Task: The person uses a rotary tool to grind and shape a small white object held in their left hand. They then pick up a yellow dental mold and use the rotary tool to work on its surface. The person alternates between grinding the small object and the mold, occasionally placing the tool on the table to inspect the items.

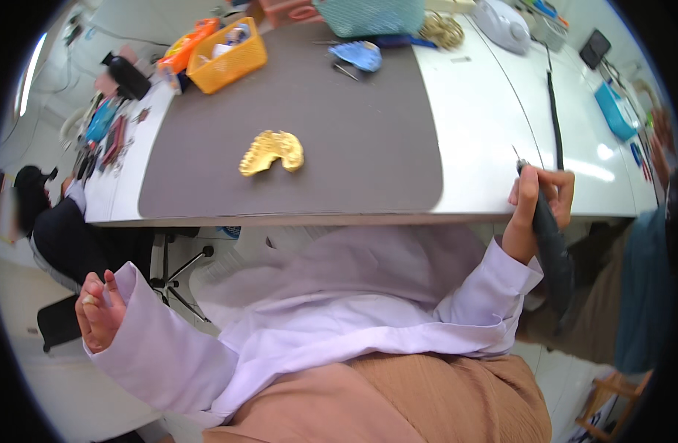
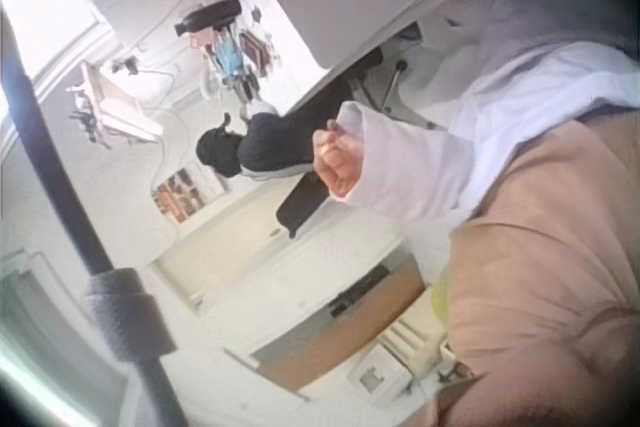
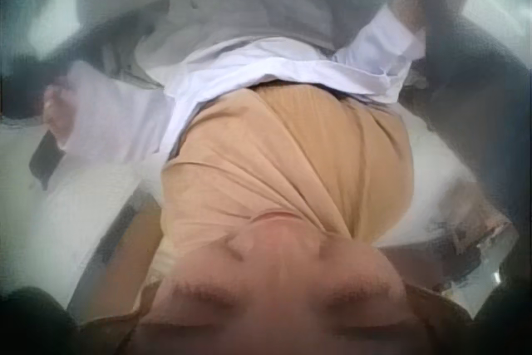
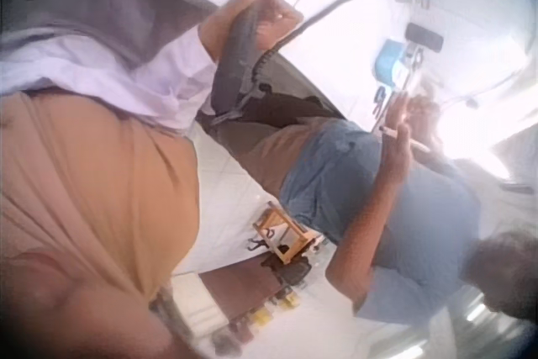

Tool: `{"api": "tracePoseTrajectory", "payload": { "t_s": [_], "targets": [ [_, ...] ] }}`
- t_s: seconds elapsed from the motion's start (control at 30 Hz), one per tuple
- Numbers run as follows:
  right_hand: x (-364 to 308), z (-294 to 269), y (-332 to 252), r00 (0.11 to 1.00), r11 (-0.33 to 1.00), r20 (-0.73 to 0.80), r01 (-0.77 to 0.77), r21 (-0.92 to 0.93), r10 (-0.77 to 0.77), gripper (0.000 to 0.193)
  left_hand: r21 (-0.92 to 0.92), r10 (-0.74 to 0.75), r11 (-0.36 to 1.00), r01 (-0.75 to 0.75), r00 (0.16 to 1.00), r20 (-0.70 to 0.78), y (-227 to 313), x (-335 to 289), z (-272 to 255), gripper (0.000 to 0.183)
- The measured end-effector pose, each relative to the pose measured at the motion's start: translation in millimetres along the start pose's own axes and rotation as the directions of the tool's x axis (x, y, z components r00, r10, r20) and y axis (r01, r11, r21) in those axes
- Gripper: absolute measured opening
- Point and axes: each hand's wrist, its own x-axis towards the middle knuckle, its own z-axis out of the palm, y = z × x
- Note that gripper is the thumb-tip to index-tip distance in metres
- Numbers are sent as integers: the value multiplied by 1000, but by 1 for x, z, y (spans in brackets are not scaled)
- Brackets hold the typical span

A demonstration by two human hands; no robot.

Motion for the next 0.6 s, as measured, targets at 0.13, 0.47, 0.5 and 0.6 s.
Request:
{"api": "tracePoseTrajectory", "payload": {
  "t_s": [0.13,0.47,0.5,0.6],
  "targets": [
    [-3,10,8,985,998,-161,64,-19,-67,16,83,67,995,-58,992,-110,12,-27,-4,12],
    [2,23,12,979,971,-128,128,-203,-156,21,165,165,976,-140,975,-149,13,-69,-25,13],
    [0,27,9,982,976,-142,99,-193,-128,21,156,169,977,-147,976,-136,11,-69,-20,13],
    [0,24,15,980,975,-141,113,-194,-141,21,-70,-7,997,18,988,153,2,-65,-22,11]
  ]
}}
